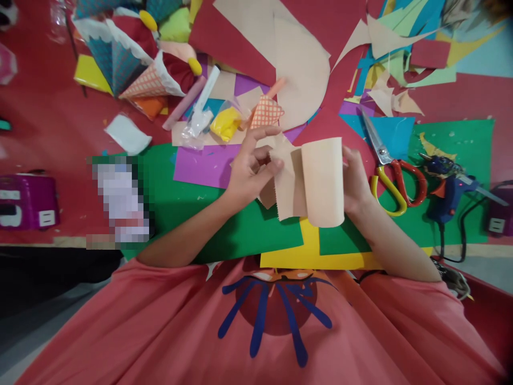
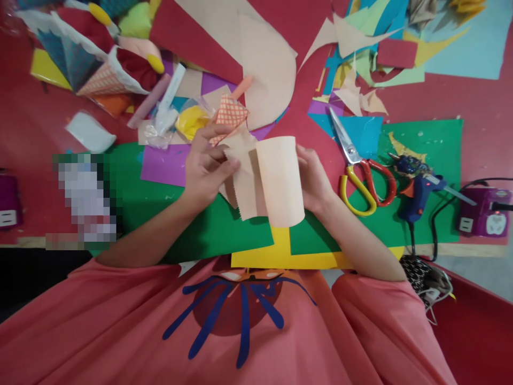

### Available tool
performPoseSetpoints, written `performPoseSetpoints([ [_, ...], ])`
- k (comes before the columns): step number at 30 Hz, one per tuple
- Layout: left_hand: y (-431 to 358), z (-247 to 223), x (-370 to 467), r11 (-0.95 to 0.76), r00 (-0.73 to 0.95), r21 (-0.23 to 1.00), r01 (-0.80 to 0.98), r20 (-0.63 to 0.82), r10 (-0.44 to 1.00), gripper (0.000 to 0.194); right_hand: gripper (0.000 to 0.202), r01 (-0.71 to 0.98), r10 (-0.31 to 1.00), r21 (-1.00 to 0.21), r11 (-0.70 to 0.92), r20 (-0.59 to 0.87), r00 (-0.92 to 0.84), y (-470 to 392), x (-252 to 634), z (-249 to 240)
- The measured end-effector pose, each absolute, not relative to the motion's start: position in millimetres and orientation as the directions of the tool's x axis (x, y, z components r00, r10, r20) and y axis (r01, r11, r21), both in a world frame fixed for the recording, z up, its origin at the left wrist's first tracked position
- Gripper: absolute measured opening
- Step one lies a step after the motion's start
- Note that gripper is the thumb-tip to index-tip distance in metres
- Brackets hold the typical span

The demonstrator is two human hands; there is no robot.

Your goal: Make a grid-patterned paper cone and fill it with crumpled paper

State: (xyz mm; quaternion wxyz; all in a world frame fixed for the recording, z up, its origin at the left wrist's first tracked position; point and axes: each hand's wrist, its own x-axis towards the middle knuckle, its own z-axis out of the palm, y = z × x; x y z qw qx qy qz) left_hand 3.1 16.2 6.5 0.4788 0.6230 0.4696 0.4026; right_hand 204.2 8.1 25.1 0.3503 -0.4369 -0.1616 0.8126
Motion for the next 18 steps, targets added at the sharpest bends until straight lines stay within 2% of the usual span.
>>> performPoseSetpoints([
  [2,18.3,8.9,1.8,-0.070,0.165,0.993,0.094,0.054,0.985,0.042,0.048,-0.500,0.726,-0.539,-0.678,-0.598,-0.340,10.4,208.6,24.9],
  [5,25.5,11.6,-2.5,-0.101,0.030,0.994,-0.029,0.102,0.994,0.026,0.044,-0.559,0.803,-0.610,-0.561,-0.564,-0.191,13.9,213.4,26.1],
  [7,32.1,12.4,-7.5,-0.216,-0.083,0.976,0.008,0.216,0.973,0.019,0.047,-0.558,0.822,-0.635,-0.534,-0.545,-0.166,15.9,215.6,27.1],
  [8,35.5,12.3,-10.4,-0.269,-0.120,0.962,0.053,0.273,0.954,0.022,0.048,-0.558,0.831,-0.645,-0.522,-0.532,-0.162,16.7,216.7,27.5],
  [12,44.3,11.0,-19.2,-0.269,-0.100,0.949,0.164,0.287,0.953,0.028,0.037,-0.515,0.873,-0.729,-0.451,-0.481,-0.083,16.3,221.6,28.2],
  [15,42.3,11.2,-17.8,-0.325,0.029,0.927,0.185,0.326,0.945,0.010,0.039,-0.466,0.834,-0.705,-0.534,-0.530,-0.155,13.1,222.3,27.7],
  [17,36.6,12.6,-13.5,-0.505,0.087,0.851,0.146,0.497,0.863,0.013,0.045,-0.439,0.777,-0.648,-0.623,-0.580,-0.246,10.5,219.2,27.1],
  [18,33.0,13.6,-10.9,-0.544,0.134,0.833,0.101,0.530,0.837,0.019,0.048,-0.420,0.746,-0.620,-0.663,-0.598,-0.293,9.3,216.8,26.8],
])
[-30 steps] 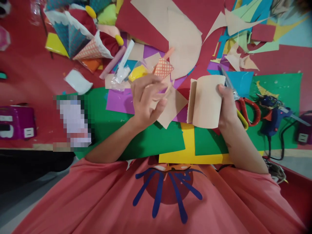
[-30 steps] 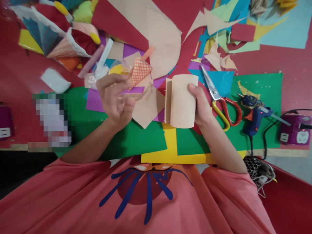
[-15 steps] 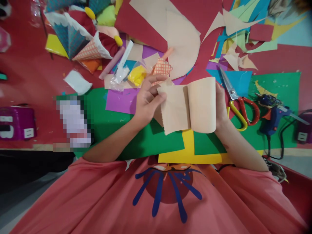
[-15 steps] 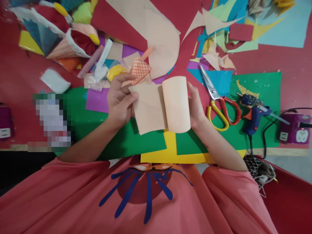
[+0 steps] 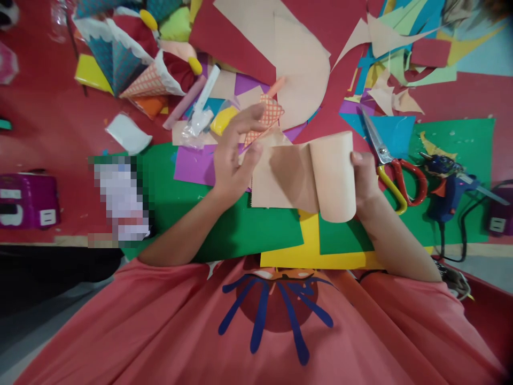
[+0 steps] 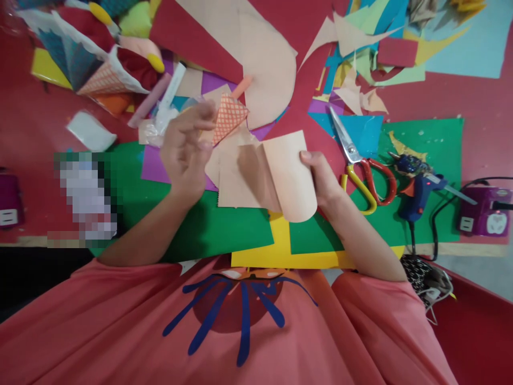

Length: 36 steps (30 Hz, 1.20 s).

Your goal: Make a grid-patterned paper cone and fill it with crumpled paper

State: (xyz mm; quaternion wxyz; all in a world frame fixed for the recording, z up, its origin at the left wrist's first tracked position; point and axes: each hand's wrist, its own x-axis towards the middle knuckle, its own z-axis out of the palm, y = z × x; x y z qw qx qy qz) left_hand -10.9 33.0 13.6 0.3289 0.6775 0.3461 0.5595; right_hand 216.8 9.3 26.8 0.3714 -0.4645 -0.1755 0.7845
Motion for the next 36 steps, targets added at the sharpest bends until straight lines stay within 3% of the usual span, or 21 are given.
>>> performPoseSetpoints([
  [4,21.6,16.9,-3.4,-0.234,0.460,0.969,0.081,0.172,0.871,0.040,0.055,-0.341,0.694,-0.611,-0.714,-0.556,-0.457,6.4,206.4,25.3],
  [10,22.4,17.5,-3.6,-0.111,0.447,0.932,0.346,-0.060,0.892,0.037,0.063,-0.336,0.755,-0.702,-0.628,-0.445,-0.482,4.7,205.4,21.8],
  [20,20.2,18.0,-2.9,-0.109,0.405,0.934,0.340,-0.041,0.914,0.039,0.055,-0.328,0.791,-0.732,-0.598,-0.471,-0.390,1.4,202.8,20.4],
  [29,7.0,8.0,4.7,-0.106,0.319,0.946,0.306,0.003,0.948,0.045,0.064,-0.390,0.799,-0.706,-0.591,-0.447,-0.401,-3.8,191.0,22.8],
  [36,2.9,6.6,9.8,-0.125,0.239,0.979,0.162,0.084,0.967,0.039,0.059,-0.451,0.795,-0.663,-0.598,-0.420,-0.437,-7.5,187.9,21.8],
])
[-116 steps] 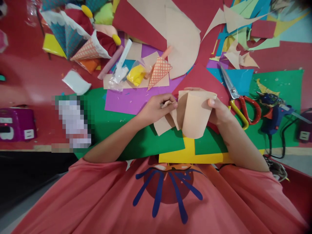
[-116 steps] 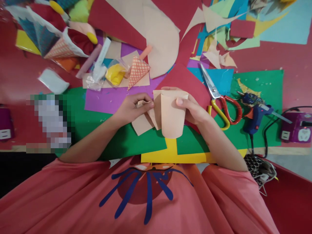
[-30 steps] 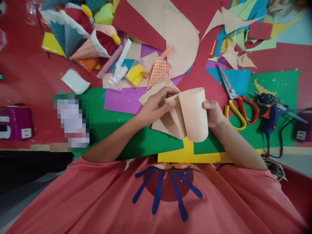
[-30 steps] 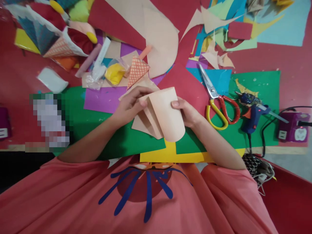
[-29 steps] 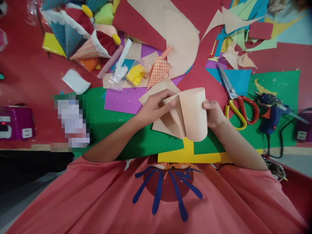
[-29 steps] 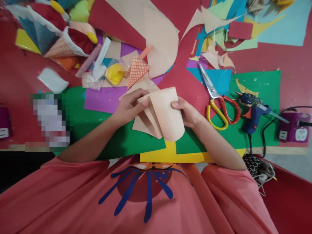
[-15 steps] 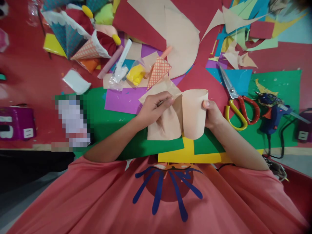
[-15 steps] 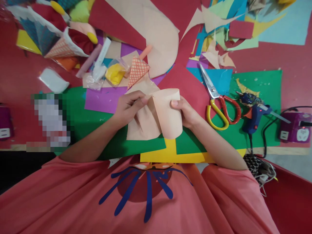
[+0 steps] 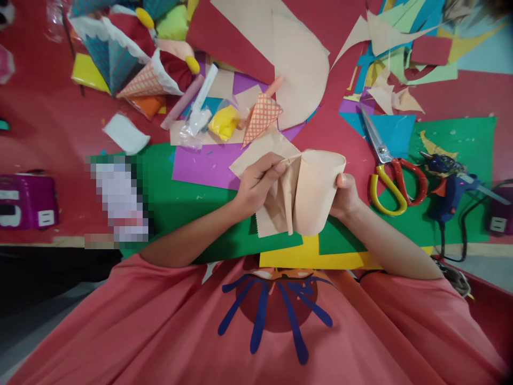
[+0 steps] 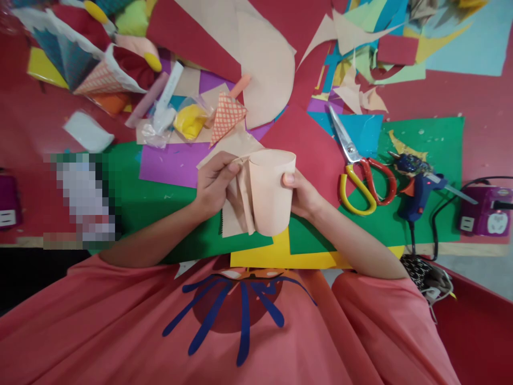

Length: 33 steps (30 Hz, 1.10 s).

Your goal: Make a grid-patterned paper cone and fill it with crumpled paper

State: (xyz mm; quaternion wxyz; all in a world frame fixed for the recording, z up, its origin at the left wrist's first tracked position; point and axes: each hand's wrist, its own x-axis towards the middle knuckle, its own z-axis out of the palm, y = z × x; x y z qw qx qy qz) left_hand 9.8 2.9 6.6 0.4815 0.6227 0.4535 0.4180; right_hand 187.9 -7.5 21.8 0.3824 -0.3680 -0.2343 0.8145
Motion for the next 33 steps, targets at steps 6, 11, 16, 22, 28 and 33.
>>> performPoseSetpoints([
  [6,3.7,4.7,12.2,-0.140,0.190,0.985,0.104,0.118,0.975,0.039,0.059,-0.502,0.821,-0.656,-0.564,-0.380,-0.427,-6.7,187.9,22.0],
  [11,12.2,8.0,10.2,-0.093,0.257,0.989,0.117,0.061,0.965,0.039,0.064,-0.412,0.850,-0.753,-0.513,-0.377,-0.369,-3.3,194.5,22.7],
  [16,22.3,16.9,3.1,-0.020,0.343,0.966,0.257,-0.072,0.937,0.042,0.069,-0.331,0.853,-0.804,-0.494,-0.376,-0.362,-1.6,201.1,18.9],
  [22,25.8,22.7,0.1,0.096,0.475,0.927,0.363,-0.273,0.837,0.043,0.072,-0.302,0.845,-0.811,-0.501,-0.382,-0.375,0.1,202.5,18.9],
  [28,23.8,21.3,2.3,0.102,0.416,0.932,0.349,-0.251,0.874,0.045,0.071,-0.316,0.860,-0.818,-0.481,-0.371,-0.350,-0.1,200.7,20.9],
  [33,21.0,19.4,7.1,0.099,0.391,0.954,0.284,-0.210,0.896,0.053,0.071,-0.343,0.864,-0.809,-0.477,-0.361,-0.352,-0.5,198.9,21.6],
])
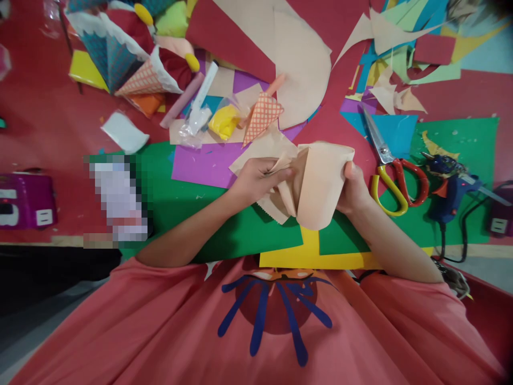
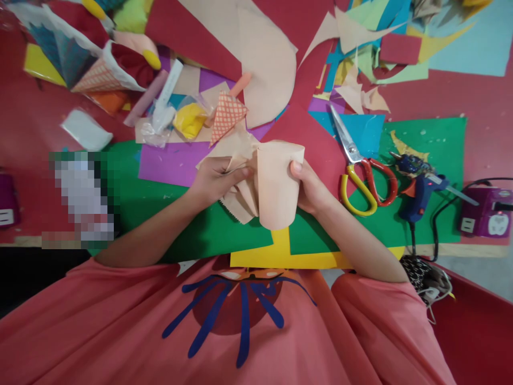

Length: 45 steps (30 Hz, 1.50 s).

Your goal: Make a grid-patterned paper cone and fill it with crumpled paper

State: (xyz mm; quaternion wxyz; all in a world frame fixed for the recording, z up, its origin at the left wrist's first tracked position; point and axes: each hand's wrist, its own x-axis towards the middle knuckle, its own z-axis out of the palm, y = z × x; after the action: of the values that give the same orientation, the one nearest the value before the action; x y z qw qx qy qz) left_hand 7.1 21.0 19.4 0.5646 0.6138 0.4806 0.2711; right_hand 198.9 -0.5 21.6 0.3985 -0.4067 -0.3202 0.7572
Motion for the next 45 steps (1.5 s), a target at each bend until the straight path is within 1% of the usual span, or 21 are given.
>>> performPoseSetpoints([
  [5,15.8,18.8,10.8,0.133,0.380,0.969,0.208,-0.205,0.902,0.054,0.070,-0.359,0.848,-0.785,-0.505,-0.375,-0.373,-1.3,198.0,22.4],
  [9,14.0,18.4,10.1,0.161,0.395,0.972,0.172,-0.218,0.892,0.053,0.066,-0.337,0.820,-0.766,-0.548,-0.412,-0.397,-1.7,200.0,21.9],
  [13,16.7,20.5,6.8,0.154,0.458,0.963,0.223,-0.243,0.855,0.045,0.063,-0.310,0.805,-0.765,-0.565,-0.429,-0.410,0.9,204.1,22.5],
  [18,21.5,25.8,4.5,0.054,0.526,0.962,0.266,-0.192,0.828,0.030,0.058,-0.278,0.782,-0.766,-0.580,-0.428,-0.453,2.1,208.1,19.3],
  [22,21.6,24.2,4.3,0.040,0.527,0.948,0.315,-0.209,0.823,0.026,0.059,-0.286,0.786,-0.770,-0.570,-0.409,-0.464,0.5,207.3,15.4],
  [25,19.9,20.9,5.6,0.056,0.510,0.957,0.283,-0.200,0.837,0.023,0.058,-0.303,0.782,-0.752,-0.586,-0.426,-0.456,-0.6,204.5,15.5],
  [28,18.0,18.9,7.4,0.069,0.489,0.980,0.189,-0.154,0.859,0.025,0.059,-0.324,0.769,-0.724,-0.609,-0.440,-0.464,-2.3,201.2,17.7],
  [31,16.6,17.5,7.8,0.099,0.470,0.988,0.117,-0.143,0.871,0.025,0.060,-0.349,0.770,-0.710,-0.611,-0.432,-0.470,-4.5,198.5,20.1],
  [37,13.6,12.5,5.7,0.141,0.453,0.985,0.102,-0.172,0.875,0.029,0.062,-0.347,0.771,-0.714,-0.608,-0.426,-0.473,-5.8,196.3,23.1],
  [42,11.8,12.7,6.5,0.127,0.442,0.990,0.058,-0.139,0.886,0.025,0.063,-0.364,0.760,-0.691,-0.624,-0.431,-0.485,-4.8,196.1,23.2],
  [45,12.7,15.1,8.0,0.114,0.428,0.992,0.055,-0.127,0.895,0.029,0.063,-0.388,0.771,-0.687,-0.614,-0.417,-0.481,-4.6,196.4,22.7],
])
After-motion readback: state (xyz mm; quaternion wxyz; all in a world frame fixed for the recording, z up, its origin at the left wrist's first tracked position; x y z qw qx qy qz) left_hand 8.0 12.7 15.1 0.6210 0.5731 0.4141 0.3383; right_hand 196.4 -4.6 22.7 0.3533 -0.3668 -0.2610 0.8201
